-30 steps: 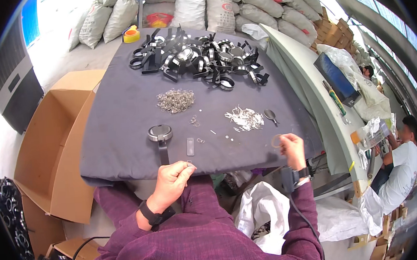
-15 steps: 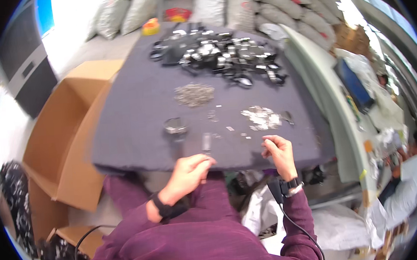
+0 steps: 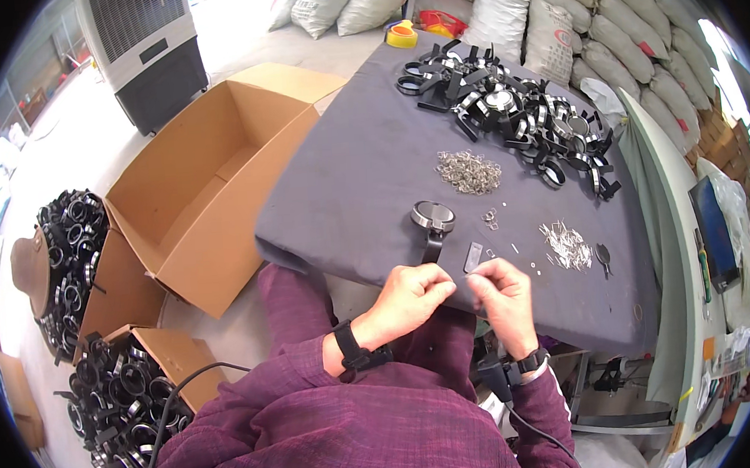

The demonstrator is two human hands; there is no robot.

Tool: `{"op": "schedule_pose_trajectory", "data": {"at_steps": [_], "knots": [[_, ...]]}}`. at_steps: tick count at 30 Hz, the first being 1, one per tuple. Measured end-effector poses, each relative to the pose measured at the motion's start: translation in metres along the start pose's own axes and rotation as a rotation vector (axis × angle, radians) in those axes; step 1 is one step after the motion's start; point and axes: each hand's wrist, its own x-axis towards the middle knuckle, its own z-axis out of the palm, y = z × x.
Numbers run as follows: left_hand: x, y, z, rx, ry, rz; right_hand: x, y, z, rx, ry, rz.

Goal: Assembling small metal and plastic hardware components by hand.

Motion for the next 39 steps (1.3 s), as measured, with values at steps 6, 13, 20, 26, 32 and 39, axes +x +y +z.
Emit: {"op": "schedule_pose_trajectory", "data": {"at_steps": [6,13,20,26,32,39], "knots": [[0.021,-0.005,-0.014,0.153,0.386,0.071,0.016,0.007,-0.072,-0.753,0.353,-0.267],[0.045,-0.018,-0.014,0.242,0.243,-0.010,0.022,0.029,-0.126,-1.461,0.366,-0.268],[0.046,-0.031,-0.018,-0.085,0.158,-0.086,0.037,0.008,-0.121,-1.467,0.302,-0.116],[0.044,-0.044,-0.017,-0.166,0.187,-0.023,0.053,0.002,-0.077,-1.038,-0.044,-0.250],[0.042,-0.040,-0.019,-0.290,0.173,-0.008,0.066,0.016,-0.056,-1.138,-0.103,-0.327],[0.042,-0.043,-0.021,-0.233,0.142,-0.015,0.062,0.023,-0.054,-1.033,-0.064,-0.148]]}}
